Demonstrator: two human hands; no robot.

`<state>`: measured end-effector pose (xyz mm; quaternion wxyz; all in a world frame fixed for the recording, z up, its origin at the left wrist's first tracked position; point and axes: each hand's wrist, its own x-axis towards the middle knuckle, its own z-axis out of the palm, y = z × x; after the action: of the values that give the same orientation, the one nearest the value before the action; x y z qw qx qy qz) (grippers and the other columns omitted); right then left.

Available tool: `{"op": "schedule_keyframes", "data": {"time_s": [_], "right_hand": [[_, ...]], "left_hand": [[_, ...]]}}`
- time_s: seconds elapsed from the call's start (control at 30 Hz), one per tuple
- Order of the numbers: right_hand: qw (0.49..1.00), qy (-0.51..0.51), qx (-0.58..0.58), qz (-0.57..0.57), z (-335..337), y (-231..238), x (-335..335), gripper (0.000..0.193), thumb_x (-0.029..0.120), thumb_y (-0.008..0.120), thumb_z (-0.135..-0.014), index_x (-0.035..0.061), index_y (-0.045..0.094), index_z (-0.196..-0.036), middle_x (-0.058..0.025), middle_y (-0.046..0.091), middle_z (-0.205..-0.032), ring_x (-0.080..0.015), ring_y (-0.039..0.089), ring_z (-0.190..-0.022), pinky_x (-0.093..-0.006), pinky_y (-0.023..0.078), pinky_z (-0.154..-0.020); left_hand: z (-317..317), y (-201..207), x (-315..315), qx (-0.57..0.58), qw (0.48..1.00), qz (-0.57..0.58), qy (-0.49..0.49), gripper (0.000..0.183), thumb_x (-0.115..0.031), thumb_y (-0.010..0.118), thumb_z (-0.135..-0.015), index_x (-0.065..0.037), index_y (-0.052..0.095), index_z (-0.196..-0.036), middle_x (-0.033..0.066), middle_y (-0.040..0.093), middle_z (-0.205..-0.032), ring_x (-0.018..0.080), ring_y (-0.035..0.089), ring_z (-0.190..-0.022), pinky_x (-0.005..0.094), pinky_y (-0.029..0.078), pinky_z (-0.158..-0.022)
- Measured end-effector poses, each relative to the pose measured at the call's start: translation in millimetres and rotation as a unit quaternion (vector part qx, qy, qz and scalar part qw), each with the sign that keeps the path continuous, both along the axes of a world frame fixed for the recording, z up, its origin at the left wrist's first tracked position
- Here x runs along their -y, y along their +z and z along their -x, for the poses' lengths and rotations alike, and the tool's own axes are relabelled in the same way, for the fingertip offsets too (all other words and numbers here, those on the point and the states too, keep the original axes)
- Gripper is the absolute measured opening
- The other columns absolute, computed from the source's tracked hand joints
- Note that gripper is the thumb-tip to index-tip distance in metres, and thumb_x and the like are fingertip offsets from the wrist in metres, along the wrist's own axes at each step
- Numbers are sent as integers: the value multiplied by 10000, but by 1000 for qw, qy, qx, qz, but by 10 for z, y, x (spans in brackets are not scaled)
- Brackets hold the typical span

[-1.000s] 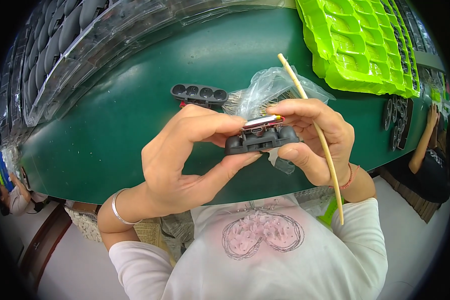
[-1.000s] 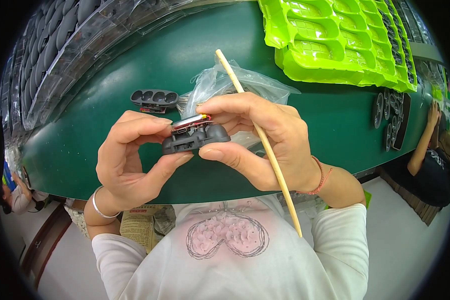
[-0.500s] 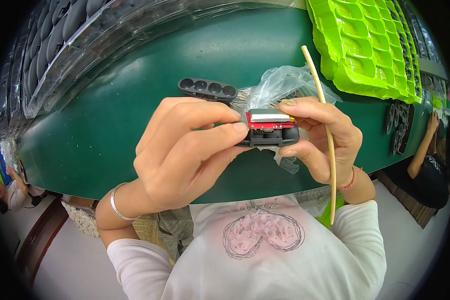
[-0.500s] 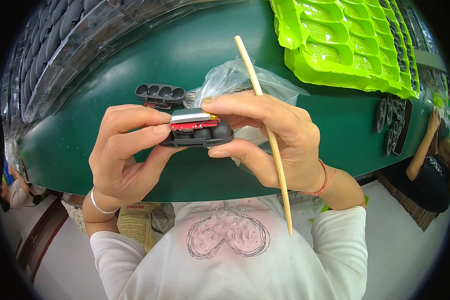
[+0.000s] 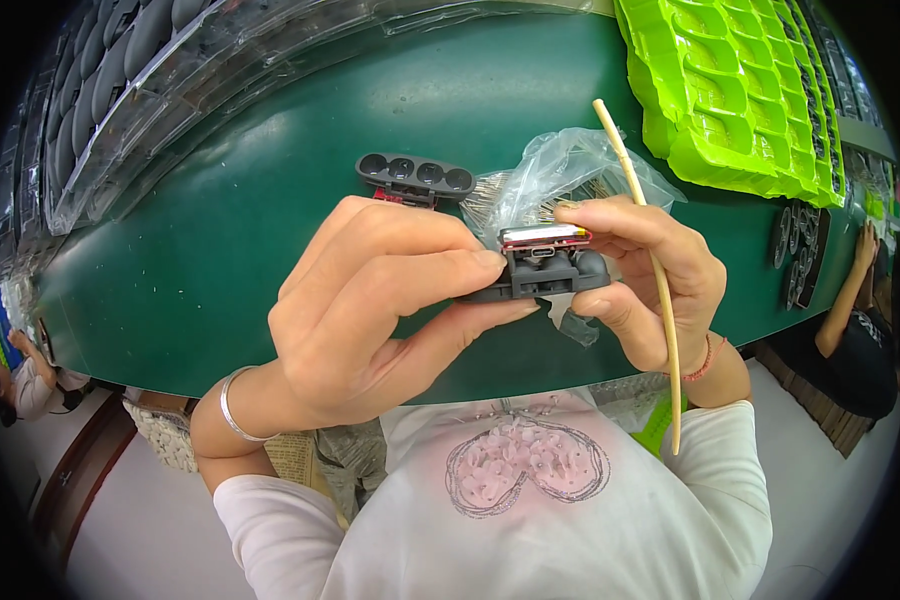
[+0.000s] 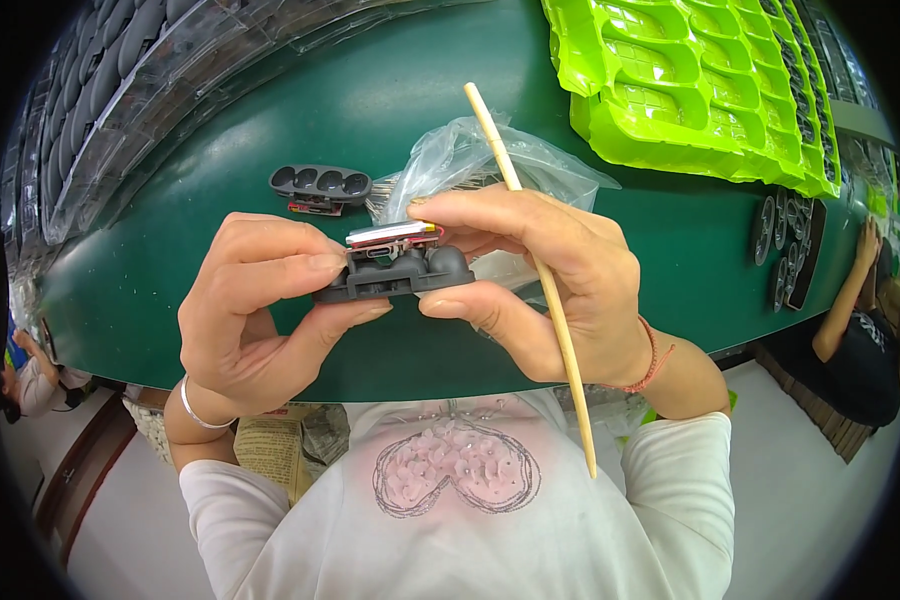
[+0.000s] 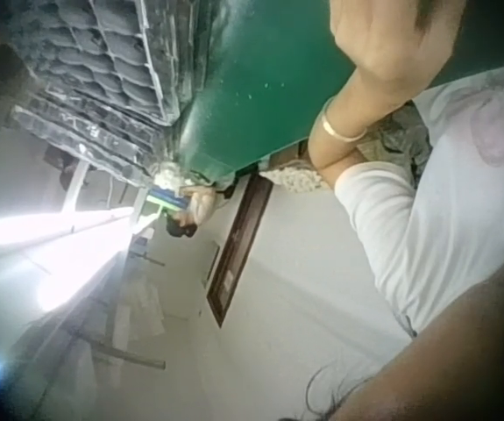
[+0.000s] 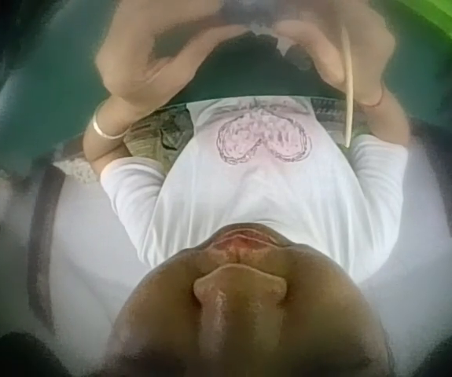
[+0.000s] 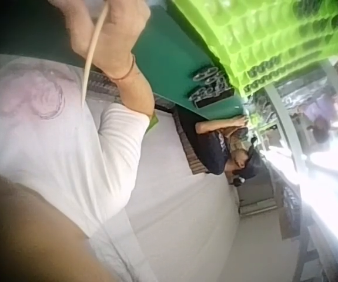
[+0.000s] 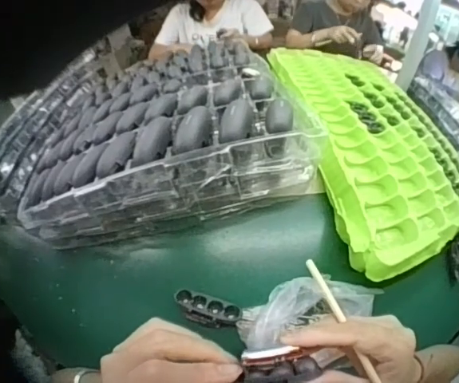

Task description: The person assembles small battery-powered electronic devices by hand, taking batteries, circuit boards, and other components from a component tray and fitting them into plastic casings using a wooden pick.

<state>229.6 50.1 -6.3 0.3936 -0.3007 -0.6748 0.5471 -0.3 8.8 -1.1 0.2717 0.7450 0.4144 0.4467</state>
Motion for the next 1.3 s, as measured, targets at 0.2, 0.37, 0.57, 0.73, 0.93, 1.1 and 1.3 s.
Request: {"op": "schedule_keyframes", "data": {"time_s": [0.2, 0.37, 0.57, 0.73, 0.93, 1.1, 1.3], "right_hand": [[1000, 2, 21, -12, -9, 2, -16, 412, 47, 786, -755, -38, 630, -1126, -168, 688, -970, -223, 695, -825, -292, 561, -746], [999, 12, 29, -13, -11, 13, -17, 395, 60, 779, -764, -35, 634, -1119, -162, 690, -946, -220, 692, -802, -290, 558, -730], [999, 16, 39, -18, -21, 9, -22, 388, 61, 777, -763, -32, 635, -1112, -162, 691, -942, -222, 693, -799, -290, 558, -728], [999, 18, 42, -16, -17, 16, -22, 392, 54, 780, -757, -35, 635, -1110, -164, 690, -949, -221, 694, -802, -288, 560, -725], [999, -17, 5, -26, 29, -8, -3, 434, -10, 793, -713, -41, 634, -1115, -176, 683, -1001, -219, 688, -809, -286, 556, -726], [999, 3, 15, -39, 11, -4, -30, 452, -37, 793, -686, -41, 636, -1109, -184, 683, -1019, -228, 686, -836, -299, 558, -747], [995, 9, -10, -101, 33, -47, -61, 449, -66, 787, -673, -38, 634, -1094, -197, 689, -1006, -298, 684, -930, -350, 554, -804]], "left_hand": [[3, 39, 17, 28, 999, 45, -8, 426, 18, 848, -661, -29, 616, -1016, 100, 650, -964, 207, 604, -840, 300, 473, -710], [1, 46, 22, 34, 998, 46, -8, 416, 22, 844, -667, -28, 612, -1009, 94, 650, -960, 204, 605, -834, 300, 466, -703], [-3, 52, 30, 41, 997, 62, -7, 408, 23, 840, -672, -30, 610, -1005, 90, 651, -959, 205, 605, -830, 306, 463, -703], [1, 47, 25, 35, 998, 50, -6, 412, 25, 840, -670, -31, 611, -1008, 90, 651, -958, 203, 605, -834, 310, 462, -704], [9, 3, 2, 24, 999, 37, -2, 414, 80, 814, -669, -25, 611, -1014, 112, 648, -976, 212, 608, -858, 304, 486, -733], [31, 15, 7, 8, 1000, 16, -5, 442, 141, 777, -648, -21, 606, -1021, 141, 638, -1015, 221, 604, -876, 308, 499, -749], [40, -14, -22, -22, 999, -26, -2, 501, 173, 746, -602, -70, 589, -1011, 120, 646, -1011, 238, 596, -884, 330, 481, -773]]}}
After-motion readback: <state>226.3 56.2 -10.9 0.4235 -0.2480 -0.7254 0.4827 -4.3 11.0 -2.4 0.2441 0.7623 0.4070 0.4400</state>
